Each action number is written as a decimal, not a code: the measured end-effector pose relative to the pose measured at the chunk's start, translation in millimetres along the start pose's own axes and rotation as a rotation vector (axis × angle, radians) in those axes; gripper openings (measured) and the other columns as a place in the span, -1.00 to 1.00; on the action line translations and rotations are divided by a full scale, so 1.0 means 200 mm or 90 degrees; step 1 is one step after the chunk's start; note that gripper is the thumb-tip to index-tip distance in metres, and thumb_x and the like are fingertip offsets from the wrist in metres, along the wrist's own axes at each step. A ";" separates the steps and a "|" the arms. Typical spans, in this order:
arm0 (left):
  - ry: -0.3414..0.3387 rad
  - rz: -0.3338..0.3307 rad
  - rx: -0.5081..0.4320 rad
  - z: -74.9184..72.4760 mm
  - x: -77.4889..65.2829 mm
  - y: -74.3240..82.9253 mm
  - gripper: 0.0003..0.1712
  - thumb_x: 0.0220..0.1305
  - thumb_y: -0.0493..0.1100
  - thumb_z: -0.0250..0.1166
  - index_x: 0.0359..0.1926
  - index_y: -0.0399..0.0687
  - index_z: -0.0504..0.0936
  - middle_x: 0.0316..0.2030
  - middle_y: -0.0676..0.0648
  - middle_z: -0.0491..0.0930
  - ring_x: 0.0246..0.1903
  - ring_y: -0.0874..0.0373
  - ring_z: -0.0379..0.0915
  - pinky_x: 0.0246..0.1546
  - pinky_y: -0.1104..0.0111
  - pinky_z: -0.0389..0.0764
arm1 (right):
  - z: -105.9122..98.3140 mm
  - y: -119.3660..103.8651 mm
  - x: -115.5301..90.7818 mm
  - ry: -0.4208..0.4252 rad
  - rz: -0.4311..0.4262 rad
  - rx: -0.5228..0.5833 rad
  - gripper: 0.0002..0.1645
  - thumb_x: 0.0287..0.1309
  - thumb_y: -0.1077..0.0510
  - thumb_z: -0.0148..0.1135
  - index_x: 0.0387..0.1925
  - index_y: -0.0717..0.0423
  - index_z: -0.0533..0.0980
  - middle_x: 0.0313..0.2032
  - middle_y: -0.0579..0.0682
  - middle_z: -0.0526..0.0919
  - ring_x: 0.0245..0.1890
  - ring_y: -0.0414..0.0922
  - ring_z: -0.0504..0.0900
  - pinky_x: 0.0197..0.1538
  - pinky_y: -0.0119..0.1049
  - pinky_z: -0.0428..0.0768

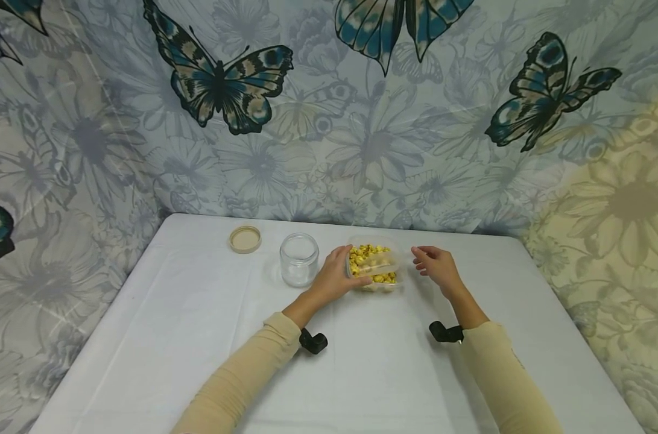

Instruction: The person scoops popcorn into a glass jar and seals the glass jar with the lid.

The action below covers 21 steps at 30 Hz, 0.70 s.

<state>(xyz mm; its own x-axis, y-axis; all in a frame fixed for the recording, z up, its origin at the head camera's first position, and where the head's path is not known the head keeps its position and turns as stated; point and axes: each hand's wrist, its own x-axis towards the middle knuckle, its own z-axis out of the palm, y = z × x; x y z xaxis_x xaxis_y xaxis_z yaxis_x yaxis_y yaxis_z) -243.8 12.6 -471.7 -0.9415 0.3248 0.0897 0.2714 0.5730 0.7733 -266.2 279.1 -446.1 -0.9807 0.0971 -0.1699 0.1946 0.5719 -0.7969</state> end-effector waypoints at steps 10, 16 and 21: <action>-0.007 -0.012 0.011 0.03 0.00 -0.01 0.21 0.09 0.27 0.41 0.51 -0.22 -0.01 0.43 -0.28 0.14 0.42 -0.20 0.09 0.40 0.01 0.25 | 0.00 0.00 0.00 -0.034 0.110 0.135 -0.28 0.42 -0.15 -0.01 0.24 0.41 0.37 -0.45 -0.14 0.63 -0.44 -0.31 0.58 -0.24 -0.46 0.65; -0.012 -0.018 0.018 0.03 0.00 -0.03 0.20 0.11 0.29 0.38 0.53 -0.18 -0.04 0.44 -0.25 0.14 0.43 -0.18 0.07 0.41 0.02 0.25 | 0.02 -0.01 0.00 -0.012 0.090 0.177 -0.41 0.43 -0.02 0.01 0.16 0.44 0.42 -0.51 -0.22 0.57 -0.47 -0.33 0.55 -0.31 -0.50 0.63; -0.016 -0.017 0.009 0.04 0.00 -0.04 0.21 0.10 0.30 0.38 0.53 -0.16 -0.05 0.45 -0.23 0.13 0.45 -0.16 0.04 0.43 0.03 0.22 | 0.01 -0.06 -0.02 0.042 0.075 0.228 -0.48 0.41 0.05 0.05 0.14 0.42 0.42 -0.52 -0.24 0.57 -0.50 -0.34 0.55 -0.33 -0.52 0.63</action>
<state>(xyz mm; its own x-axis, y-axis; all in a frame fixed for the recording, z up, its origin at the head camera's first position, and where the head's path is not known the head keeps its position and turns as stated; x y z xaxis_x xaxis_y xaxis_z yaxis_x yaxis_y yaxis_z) -245.1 14.3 -481.6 -0.9432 0.3280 0.0525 0.2488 0.5927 0.7660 -265.4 269.9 -438.1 -0.9480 0.2045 -0.2439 0.2893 0.2343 -0.9281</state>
